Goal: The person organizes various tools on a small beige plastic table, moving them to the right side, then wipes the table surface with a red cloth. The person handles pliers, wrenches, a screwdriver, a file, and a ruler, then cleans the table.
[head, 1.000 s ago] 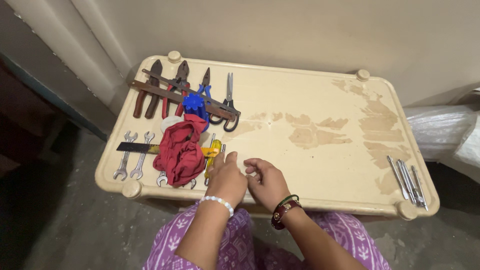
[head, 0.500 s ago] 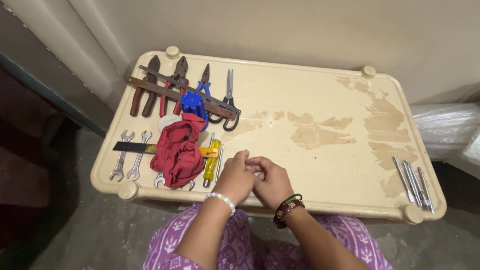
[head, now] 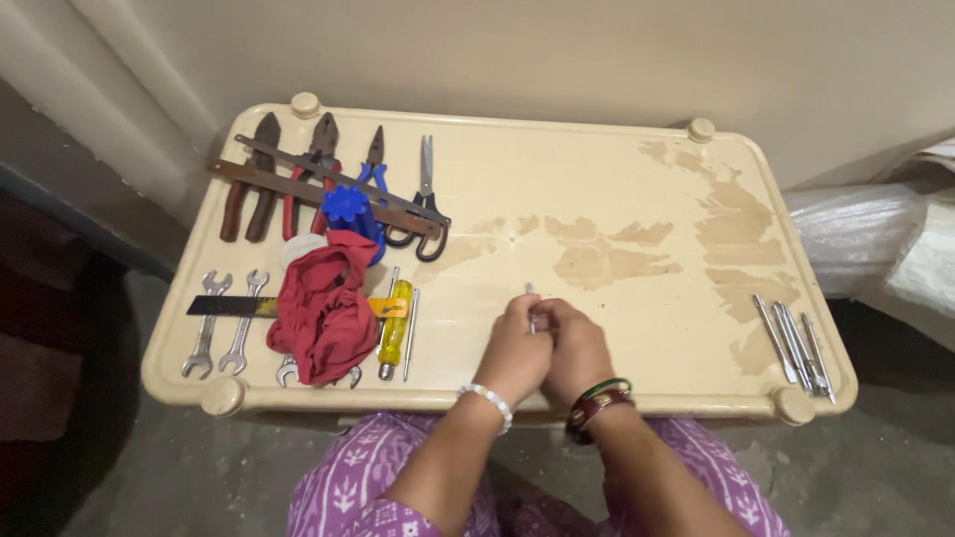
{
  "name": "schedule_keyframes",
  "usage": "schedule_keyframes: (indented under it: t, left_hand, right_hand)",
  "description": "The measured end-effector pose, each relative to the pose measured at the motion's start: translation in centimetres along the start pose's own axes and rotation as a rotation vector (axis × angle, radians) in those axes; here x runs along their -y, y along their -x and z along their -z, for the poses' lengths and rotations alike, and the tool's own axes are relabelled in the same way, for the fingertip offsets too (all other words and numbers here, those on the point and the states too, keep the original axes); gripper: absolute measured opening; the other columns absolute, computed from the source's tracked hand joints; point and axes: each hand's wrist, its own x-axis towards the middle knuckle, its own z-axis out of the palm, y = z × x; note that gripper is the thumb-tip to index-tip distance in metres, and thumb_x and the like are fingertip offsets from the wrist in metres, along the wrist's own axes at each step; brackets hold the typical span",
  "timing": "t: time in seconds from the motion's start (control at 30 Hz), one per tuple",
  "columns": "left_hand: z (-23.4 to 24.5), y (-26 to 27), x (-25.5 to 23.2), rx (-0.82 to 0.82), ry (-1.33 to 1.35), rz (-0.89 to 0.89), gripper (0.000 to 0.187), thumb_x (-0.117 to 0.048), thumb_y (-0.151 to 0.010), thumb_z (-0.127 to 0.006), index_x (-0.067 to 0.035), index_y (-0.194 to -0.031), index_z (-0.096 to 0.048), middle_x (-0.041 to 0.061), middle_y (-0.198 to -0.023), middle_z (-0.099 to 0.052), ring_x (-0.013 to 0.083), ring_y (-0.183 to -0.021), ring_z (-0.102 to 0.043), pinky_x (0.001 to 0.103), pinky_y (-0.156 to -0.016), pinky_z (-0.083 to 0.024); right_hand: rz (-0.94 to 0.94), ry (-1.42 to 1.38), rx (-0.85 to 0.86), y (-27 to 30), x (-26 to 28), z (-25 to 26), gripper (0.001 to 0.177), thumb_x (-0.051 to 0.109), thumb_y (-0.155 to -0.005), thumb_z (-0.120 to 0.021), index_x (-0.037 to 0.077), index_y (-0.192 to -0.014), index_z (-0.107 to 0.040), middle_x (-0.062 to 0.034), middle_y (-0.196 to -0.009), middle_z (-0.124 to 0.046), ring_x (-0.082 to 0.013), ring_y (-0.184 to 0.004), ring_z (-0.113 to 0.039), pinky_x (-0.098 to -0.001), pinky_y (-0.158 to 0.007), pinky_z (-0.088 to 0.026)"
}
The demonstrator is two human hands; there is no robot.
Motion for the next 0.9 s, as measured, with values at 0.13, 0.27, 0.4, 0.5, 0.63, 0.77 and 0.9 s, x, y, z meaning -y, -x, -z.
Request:
schedule_keyframes:
  t: [0.13, 0.27, 0.4, 0.5, 0.63, 0.77, 0.9]
  left_hand:
    - [-2.9, 0.1, -0.4, 0.219, 0.359, 0.080, 0.055, -0.004, -0.085, -0.055, -0.002, -0.139, -0.049, 0.018, -0.134, -0.064, 0.0247, -0.121, -0.063, 0.036, -0.101, -0.051]
    - [-5.9, 0.9, -2.1, 0.320, 0.431, -0.002, 0.051, -0.010, -0.091, -0.058, -0.004, -0.141, -0.049, 0.017, -0.140, -0.062, 0.0240, -0.130, -0.061, 0.033, -0.108, -0.048]
    - [-6.8, 2.5, -3.5, 0.401, 0.059, -0.003, 0.048, -0.019, -0.095, -0.061, -0.012, -0.142, -0.052, 0.015, -0.146, -0.055, 0.0245, -0.141, -0.047, 0.037, -0.111, -0.040]
    - [-7.0, 3.1, -4.3, 0.456, 0.126, -0.019, 0.048, -0.019, -0.093, -0.059, -0.012, -0.141, -0.052, 0.014, -0.146, -0.057, 0.0271, -0.140, -0.052, 0.037, -0.110, -0.044]
    - [-8.5, 3.6, -4.7, 0.503, 0.149, -0.052, 0.049, -0.018, -0.093, -0.057, -0.012, -0.142, -0.054, 0.015, -0.150, -0.053, 0.0288, -0.144, -0.046, 0.037, -0.112, -0.040]
    - [-9.4, 3.9, -4.7, 0.525, 0.082, -0.054, 0.048, -0.019, -0.093, -0.058, -0.013, -0.141, -0.055, 0.016, -0.146, -0.057, 0.0280, -0.142, -0.049, 0.038, -0.109, -0.043]
    - [-9.2, 3.8, -5.0, 0.537, 0.001, -0.049, 0.048, -0.018, -0.093, -0.058, -0.014, -0.140, -0.054, 0.014, -0.145, -0.058, 0.0279, -0.138, -0.053, 0.038, -0.109, -0.043]
  right_hand:
    - [0.007, 0.038, -0.070, -1.9, -3.9, 2.5, 0.035, -0.004, -0.082, -0.060, 0.004, -0.114, -0.070, -0.0134, -0.101, -0.079, -0.0239, -0.093, -0.077, -0.0334, -0.082, -0.059]
    - [-0.045, 0.196, -0.092, -3.7, -8.2, 5.2, 0.030, 0.002, -0.082, -0.068, 0.006, -0.111, -0.072, -0.0125, -0.096, -0.079, -0.0231, -0.090, -0.077, -0.0332, -0.082, -0.060]
    - [-0.157, 0.256, -0.170, -4.9, -12.4, 9.8, 0.029, 0.007, -0.076, -0.077, 0.007, -0.105, -0.076, -0.0114, -0.093, -0.078, -0.0222, -0.089, -0.077, -0.0342, -0.082, -0.060]
    - [-0.249, 0.366, -0.237, -4.0, -14.8, 13.8, 0.029, 0.011, -0.075, -0.079, 0.015, -0.104, -0.082, -0.0098, -0.097, -0.080, -0.0218, -0.089, -0.076, -0.0358, -0.084, -0.058]
    - [-0.425, 0.359, -0.269, -2.5, -16.9, 16.8, 0.029, 0.012, -0.077, -0.078, 0.019, -0.103, -0.085, -0.0101, -0.096, -0.081, -0.0223, -0.086, -0.076, -0.0362, -0.084, -0.059]
    - [-0.503, 0.368, -0.358, -1.8, -17.8, 17.3, 0.026, 0.014, -0.079, -0.079, 0.020, -0.104, -0.085, -0.0127, -0.094, -0.080, -0.0259, -0.084, -0.077, -0.0366, -0.084, -0.059]
    - [-0.448, 0.428, -0.473, -1.8, -17.4, 17.5, 0.025, 0.015, -0.083, -0.076, 0.020, -0.104, -0.086, -0.0129, -0.099, -0.079, -0.0281, -0.087, -0.075, -0.0375, -0.087, -0.058]
